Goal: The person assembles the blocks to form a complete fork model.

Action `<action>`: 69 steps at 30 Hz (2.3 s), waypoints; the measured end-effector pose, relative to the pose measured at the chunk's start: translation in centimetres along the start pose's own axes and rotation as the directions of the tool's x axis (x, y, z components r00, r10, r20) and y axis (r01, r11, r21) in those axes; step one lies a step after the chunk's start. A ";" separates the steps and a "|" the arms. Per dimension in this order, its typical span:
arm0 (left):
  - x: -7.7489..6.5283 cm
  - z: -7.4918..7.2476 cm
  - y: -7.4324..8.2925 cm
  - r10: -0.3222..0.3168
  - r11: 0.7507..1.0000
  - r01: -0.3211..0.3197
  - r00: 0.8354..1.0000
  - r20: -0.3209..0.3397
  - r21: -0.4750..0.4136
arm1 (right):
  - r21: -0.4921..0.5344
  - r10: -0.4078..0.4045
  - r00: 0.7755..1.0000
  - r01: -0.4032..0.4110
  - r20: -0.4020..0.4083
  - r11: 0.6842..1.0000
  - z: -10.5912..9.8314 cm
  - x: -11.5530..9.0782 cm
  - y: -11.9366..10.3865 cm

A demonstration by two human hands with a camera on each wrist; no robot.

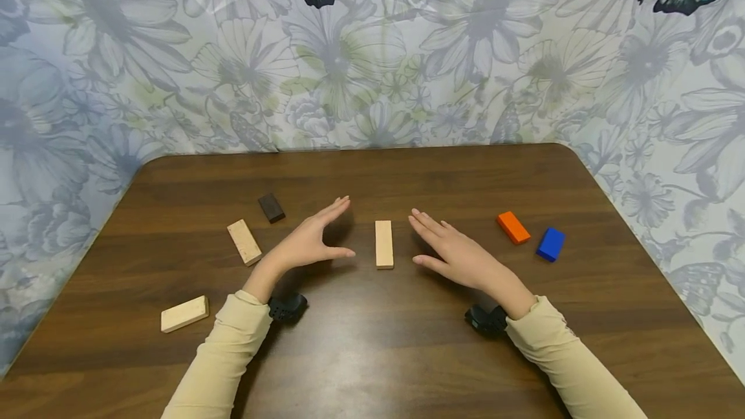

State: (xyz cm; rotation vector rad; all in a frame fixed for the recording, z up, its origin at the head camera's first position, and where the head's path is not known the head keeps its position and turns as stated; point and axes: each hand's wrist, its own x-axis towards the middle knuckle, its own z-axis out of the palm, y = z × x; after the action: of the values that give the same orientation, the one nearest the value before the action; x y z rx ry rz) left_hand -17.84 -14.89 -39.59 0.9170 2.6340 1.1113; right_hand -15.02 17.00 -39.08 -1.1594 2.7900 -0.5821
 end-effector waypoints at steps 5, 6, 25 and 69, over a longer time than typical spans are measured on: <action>-2.9 -2.6 -1.0 -0.066 0.998 0.068 0.995 -0.081 0.019 | 0.011 -0.048 0.999 0.048 0.013 0.999 1.0 1.3 -1.2; -3.6 -3.0 -1.1 -0.083 0.996 0.085 0.992 -0.098 0.015 | 0.011 -0.053 0.998 0.053 0.018 0.999 1.1 1.5 -1.4; -11.7 -8.3 -5.7 -0.330 0.938 0.340 0.934 -0.136 0.060 | 0.025 -0.064 0.992 0.062 0.105 0.998 2.6 2.7 -2.4; -14.1 -8.0 -7.8 -0.379 0.892 0.445 0.833 -0.403 0.081 | 0.056 -0.022 0.999 0.024 -0.038 0.998 3.9 2.7 -2.6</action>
State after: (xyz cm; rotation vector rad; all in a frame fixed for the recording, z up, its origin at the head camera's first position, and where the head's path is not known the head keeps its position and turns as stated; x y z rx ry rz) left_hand -13.01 -32.19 -40.73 0.1188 3.0637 1.0386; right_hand -14.44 12.22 -41.51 -1.1833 2.7747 -0.6866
